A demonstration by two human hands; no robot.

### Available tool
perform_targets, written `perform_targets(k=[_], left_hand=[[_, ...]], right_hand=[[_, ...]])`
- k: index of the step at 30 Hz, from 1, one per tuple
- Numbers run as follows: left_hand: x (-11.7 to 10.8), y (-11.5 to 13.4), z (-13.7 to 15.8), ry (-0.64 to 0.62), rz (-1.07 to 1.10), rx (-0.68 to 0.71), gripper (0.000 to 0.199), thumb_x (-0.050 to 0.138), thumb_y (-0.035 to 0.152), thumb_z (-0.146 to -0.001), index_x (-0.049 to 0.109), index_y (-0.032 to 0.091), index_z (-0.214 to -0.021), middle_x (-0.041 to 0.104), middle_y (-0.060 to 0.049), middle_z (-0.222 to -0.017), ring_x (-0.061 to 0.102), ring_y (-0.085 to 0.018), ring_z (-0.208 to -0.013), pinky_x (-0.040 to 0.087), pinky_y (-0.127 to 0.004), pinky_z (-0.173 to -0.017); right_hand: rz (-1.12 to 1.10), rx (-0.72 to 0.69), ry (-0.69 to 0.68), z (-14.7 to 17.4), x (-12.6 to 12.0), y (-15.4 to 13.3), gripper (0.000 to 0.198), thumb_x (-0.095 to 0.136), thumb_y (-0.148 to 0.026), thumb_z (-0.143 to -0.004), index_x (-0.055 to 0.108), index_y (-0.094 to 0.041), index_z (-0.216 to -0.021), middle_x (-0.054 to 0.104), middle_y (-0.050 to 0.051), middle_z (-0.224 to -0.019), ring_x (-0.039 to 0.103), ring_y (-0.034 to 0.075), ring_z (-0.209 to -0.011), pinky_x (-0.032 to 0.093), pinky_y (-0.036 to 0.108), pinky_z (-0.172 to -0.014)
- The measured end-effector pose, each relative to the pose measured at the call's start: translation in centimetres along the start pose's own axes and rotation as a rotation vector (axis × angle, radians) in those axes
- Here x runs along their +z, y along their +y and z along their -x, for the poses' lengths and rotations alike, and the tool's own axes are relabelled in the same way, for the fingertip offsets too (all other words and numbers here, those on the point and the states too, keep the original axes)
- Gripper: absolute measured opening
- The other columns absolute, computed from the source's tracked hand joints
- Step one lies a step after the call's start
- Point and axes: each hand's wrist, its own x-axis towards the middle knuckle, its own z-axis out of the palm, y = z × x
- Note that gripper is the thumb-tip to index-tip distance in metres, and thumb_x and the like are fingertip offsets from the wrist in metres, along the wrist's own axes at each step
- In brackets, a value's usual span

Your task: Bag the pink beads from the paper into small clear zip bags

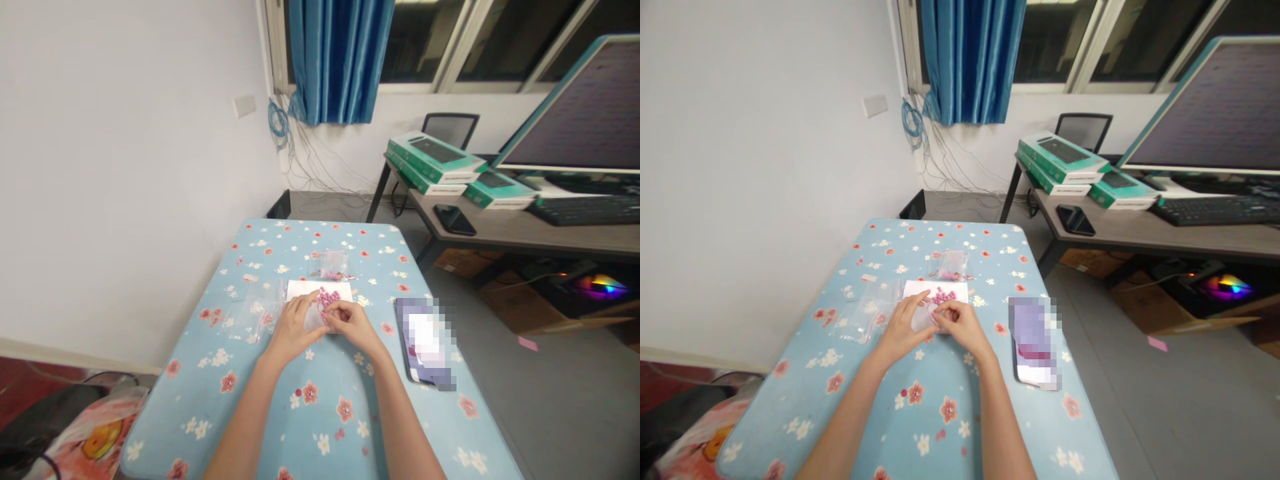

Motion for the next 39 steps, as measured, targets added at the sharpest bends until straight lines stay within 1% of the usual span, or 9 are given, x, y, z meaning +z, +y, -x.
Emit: perform_targets(k=[5,8,10,14,19,22,28,34,39], left_hand=[[0.0,0.0,0.0,-0.002,-0.003,-0.002,0.074,0.072,0.027,-0.07,0.032,0.029,-0.133,0.054,-0.005,-0.117,0.051,-0.023,-0.108,0.041,-0.041,-0.095],[-0.1,0.0,0.0,-0.003,-0.004,-0.004,0.074,0.071,0.028,-0.071,0.032,0.029,-0.133,0.054,-0.005,-0.118,0.051,-0.023,-0.109,0.04,-0.04,-0.095],[-0.1,0.0,0.0,-0.003,-0.006,-0.005,0.073,0.071,0.029,-0.071,0.032,0.029,-0.133,0.054,-0.005,-0.119,0.051,-0.023,-0.109,0.04,-0.04,-0.095],[0.0,-0.1,0.1,-0.009,-0.013,-0.005,0.074,0.071,0.029,-0.071,0.031,0.029,-0.134,0.053,-0.005,-0.12,0.051,-0.023,-0.11,0.041,-0.041,-0.095],[-0.1,0.0,0.1,-0.006,-0.013,-0.002,0.072,0.07,0.029,-0.072,0.032,0.029,-0.133,0.054,-0.004,-0.119,0.051,-0.022,-0.109,0.041,-0.039,-0.095],[-0.1,0.0,0.1,-0.003,-0.011,-0.008,0.072,0.07,0.029,-0.072,0.032,0.03,-0.133,0.054,-0.004,-0.12,0.051,-0.022,-0.109,0.04,-0.039,-0.095],[-0.1,0.1,0.1,0.001,-0.013,-0.012,0.072,0.07,0.028,-0.071,0.033,0.029,-0.133,0.055,-0.004,-0.119,0.051,-0.022,-0.109,0.041,-0.039,-0.095],[-0.2,0.0,0.1,-0.005,-0.01,-0.01,0.072,0.07,0.029,-0.072,0.032,0.029,-0.133,0.054,-0.004,-0.119,0.051,-0.022,-0.109,0.041,-0.039,-0.095],[-0.2,0.0,0.1,-0.006,-0.012,-0.004,0.071,0.069,0.029,-0.072,0.033,0.029,-0.133,0.055,-0.004,-0.118,0.052,-0.022,-0.108,0.041,-0.039,-0.094]], right_hand=[[-0.004,-0.001,-0.005,-0.1,0.0,0.1,0.018,0.063,-0.032,-0.073,0.065,-0.015,-0.079,0.04,-0.006,-0.052,0.032,0.007,-0.048,0.025,0.021,-0.046],[0.039,-0.01,0.052,-0.1,-0.1,-0.1,0.022,0.062,-0.035,-0.073,0.066,-0.015,-0.079,0.041,-0.006,-0.051,0.033,0.008,-0.047,0.027,0.021,-0.047],[0.14,-0.018,0.135,-0.2,-0.4,-0.2,0.024,0.059,-0.036,-0.075,0.068,-0.015,-0.081,0.046,-0.004,-0.053,0.036,0.009,-0.048,0.028,0.022,-0.049],[0.469,0.02,0.273,-0.1,-1.0,-0.2,0.026,0.051,-0.033,-0.079,0.069,-0.018,-0.091,0.054,-0.001,-0.058,0.044,0.012,-0.053,0.03,0.023,-0.053],[0.675,0.061,0.317,-0.1,-1.2,0.2,0.032,0.046,-0.032,-0.081,0.068,-0.021,-0.101,0.058,0.0,-0.063,0.049,0.013,-0.056,0.029,0.024,-0.054],[0.711,0.068,0.318,-0.1,-1.1,0.1,0.032,0.044,-0.031,-0.081,0.068,-0.022,-0.099,0.06,0.0,-0.065,0.049,0.013,-0.056,0.028,0.024,-0.054],[0.724,0.101,0.334,0.0,-1.1,-0.6,0.025,0.046,-0.03,-0.078,0.067,-0.021,-0.087,0.056,-0.001,-0.06,0.048,0.013,-0.056,0.027,0.023,-0.053],[0.754,0.133,0.342,0.0,-1.1,-0.7,0.026,0.046,-0.031,-0.079,0.067,-0.021,-0.091,0.058,-0.001,-0.063,0.049,0.013,-0.058,0.027,0.023,-0.054],[0.772,0.138,0.337,0.0,-1.0,-0.8,0.024,0.047,-0.029,-0.079,0.067,-0.021,-0.088,0.057,-0.001,-0.061,0.048,0.013,-0.057,0.025,0.024,-0.053]])
